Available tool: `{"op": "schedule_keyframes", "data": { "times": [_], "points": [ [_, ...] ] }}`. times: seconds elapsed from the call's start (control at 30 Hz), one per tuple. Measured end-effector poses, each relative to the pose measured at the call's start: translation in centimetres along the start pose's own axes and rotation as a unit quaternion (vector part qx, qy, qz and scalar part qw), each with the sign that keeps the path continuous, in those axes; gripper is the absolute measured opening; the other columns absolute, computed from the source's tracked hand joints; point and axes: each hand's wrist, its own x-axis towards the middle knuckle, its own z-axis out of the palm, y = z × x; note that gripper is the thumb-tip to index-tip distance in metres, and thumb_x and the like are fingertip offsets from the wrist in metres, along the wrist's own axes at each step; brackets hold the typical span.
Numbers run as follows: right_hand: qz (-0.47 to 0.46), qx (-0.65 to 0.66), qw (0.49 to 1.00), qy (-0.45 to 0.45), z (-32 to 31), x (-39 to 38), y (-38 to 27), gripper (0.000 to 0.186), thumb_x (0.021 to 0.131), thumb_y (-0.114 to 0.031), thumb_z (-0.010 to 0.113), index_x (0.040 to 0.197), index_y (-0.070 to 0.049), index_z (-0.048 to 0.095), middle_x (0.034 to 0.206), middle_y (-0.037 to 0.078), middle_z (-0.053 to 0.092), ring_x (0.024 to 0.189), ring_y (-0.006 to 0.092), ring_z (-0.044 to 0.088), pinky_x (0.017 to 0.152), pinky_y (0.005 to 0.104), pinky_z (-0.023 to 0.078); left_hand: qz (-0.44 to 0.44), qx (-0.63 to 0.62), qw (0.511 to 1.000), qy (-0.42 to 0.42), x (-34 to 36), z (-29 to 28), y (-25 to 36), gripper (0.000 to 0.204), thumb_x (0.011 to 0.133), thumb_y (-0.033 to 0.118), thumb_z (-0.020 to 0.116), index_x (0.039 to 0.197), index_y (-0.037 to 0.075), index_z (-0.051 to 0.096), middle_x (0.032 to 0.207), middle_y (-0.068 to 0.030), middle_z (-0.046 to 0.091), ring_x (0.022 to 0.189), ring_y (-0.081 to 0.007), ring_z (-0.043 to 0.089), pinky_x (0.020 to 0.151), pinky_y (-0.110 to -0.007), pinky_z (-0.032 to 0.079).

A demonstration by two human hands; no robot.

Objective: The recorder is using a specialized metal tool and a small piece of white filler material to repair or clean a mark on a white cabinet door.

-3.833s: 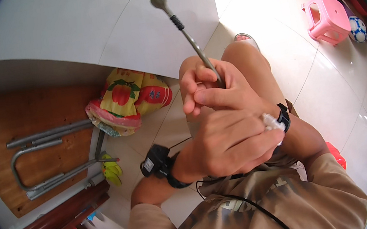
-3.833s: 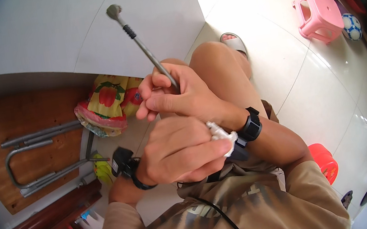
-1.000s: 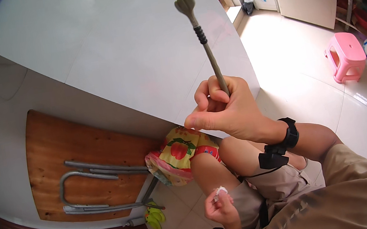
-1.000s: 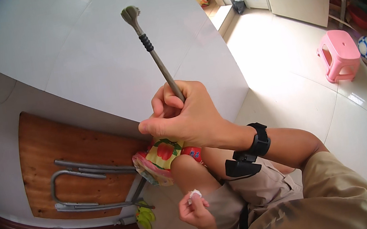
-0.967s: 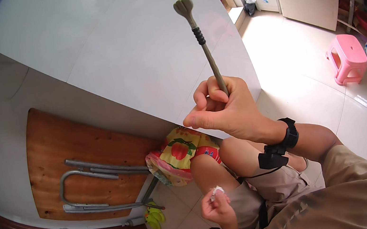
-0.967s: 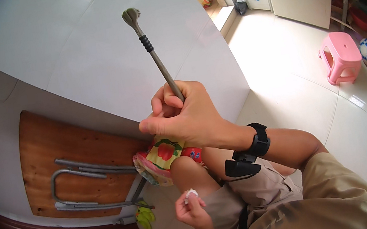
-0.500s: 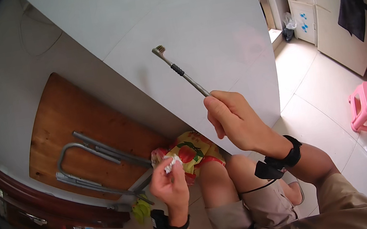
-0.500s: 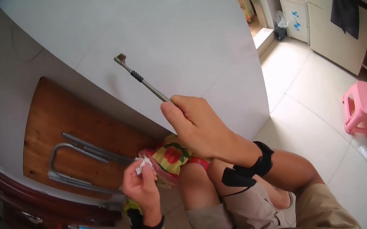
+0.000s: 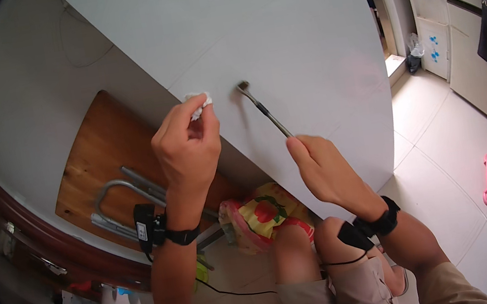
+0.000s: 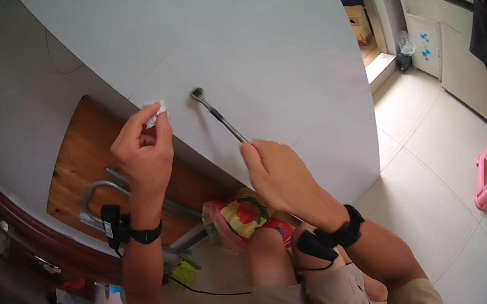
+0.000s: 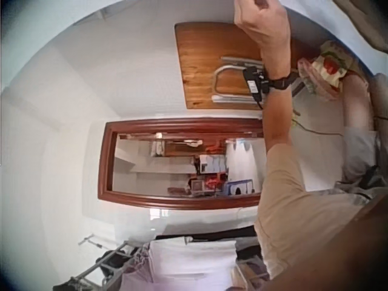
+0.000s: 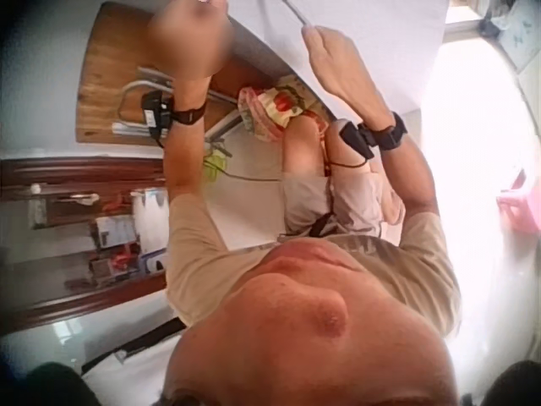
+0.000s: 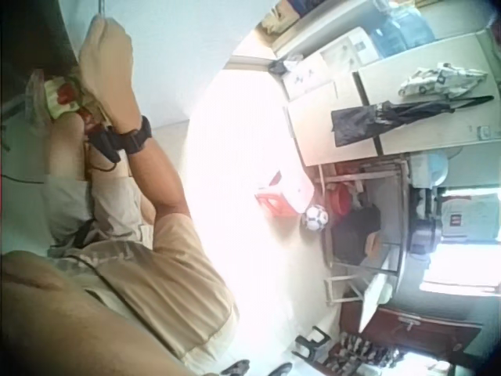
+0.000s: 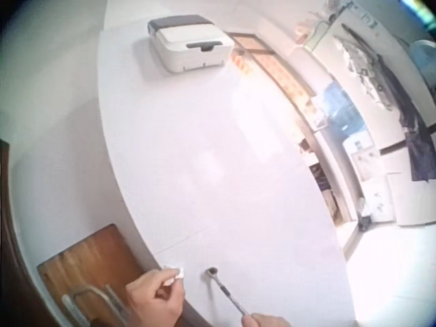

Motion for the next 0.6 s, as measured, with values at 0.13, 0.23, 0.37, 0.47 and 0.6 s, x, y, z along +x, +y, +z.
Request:
{"op": "schedule_keyframes", "data": {
  "times": [0.13, 0.23, 0.37, 0.47, 0.6],
  "points": [
    [0.097, 0.037, 0.994, -0.032, 0.7, -3.8, 2.9, 0.046, 0.106, -0.029, 0.042, 0.076, 0.005, 0.050, 0.063, 0.024, 0.051, 0.059, 0.0366, 0.052, 0.062, 0.0476, 0.042, 0.059, 0.069, 0.996, -0.006, 1.8, 0.3, -0.4, 0.013, 0.084, -0.002, 0.073, 0.096, -0.001, 0.069, 0.083, -0.0129, 0.071, 0.059, -0.0217, 0.067, 0.054, -0.030, 0.053],
    [0.139, 0.078, 0.986, -0.056, 1.0, -5.4, 3.7, 0.047, 0.107, -0.030, 0.041, 0.075, 0.004, 0.048, 0.061, 0.018, 0.048, 0.057, 0.0273, 0.049, 0.060, 0.0440, 0.042, 0.035, 0.092, 0.994, -0.035, 0.8, 0.7, -0.2, 0.012, 0.084, 0.000, 0.074, 0.096, -0.001, 0.072, 0.075, -0.0113, 0.068, 0.056, -0.0148, 0.061, 0.053, -0.028, 0.049],
    [0.214, 0.266, 0.935, -0.097, 0.8, -6.0, 3.5, 0.046, 0.109, -0.034, 0.041, 0.072, -0.008, 0.040, 0.063, -0.002, 0.040, 0.058, 0.0100, 0.034, 0.051, 0.0291, 0.032, 0.029, 0.079, 0.990, -0.111, -2.1, 2.3, 0.4, 0.011, 0.083, -0.001, 0.069, 0.094, -0.001, 0.066, 0.083, -0.0174, 0.068, 0.069, -0.0370, 0.065, 0.061, -0.043, 0.054],
    [0.279, 0.422, 0.855, -0.111, 0.8, -7.2, 2.8, 0.045, 0.109, -0.035, 0.042, 0.071, -0.012, 0.036, 0.063, -0.003, 0.036, 0.054, 0.0090, 0.031, 0.048, 0.0265, 0.027, 0.030, 0.110, 0.978, -0.175, -4.8, 2.7, 0.5, 0.010, 0.083, 0.001, 0.072, 0.092, -0.002, 0.069, 0.081, -0.0193, 0.068, 0.065, -0.0346, 0.066, 0.060, -0.040, 0.053],
    [0.304, 0.459, 0.829, -0.099, 1.7, -9.5, 3.6, 0.045, 0.109, -0.036, 0.045, 0.071, -0.013, 0.036, 0.063, -0.004, 0.034, 0.053, 0.0077, 0.029, 0.046, 0.0264, 0.024, 0.000, 0.096, 0.967, -0.237, -8.4, 3.8, 0.7, 0.010, 0.082, 0.003, 0.072, 0.091, -0.001, 0.069, 0.080, -0.0193, 0.068, 0.069, -0.0395, 0.066, 0.061, -0.043, 0.054]
  ]
}}
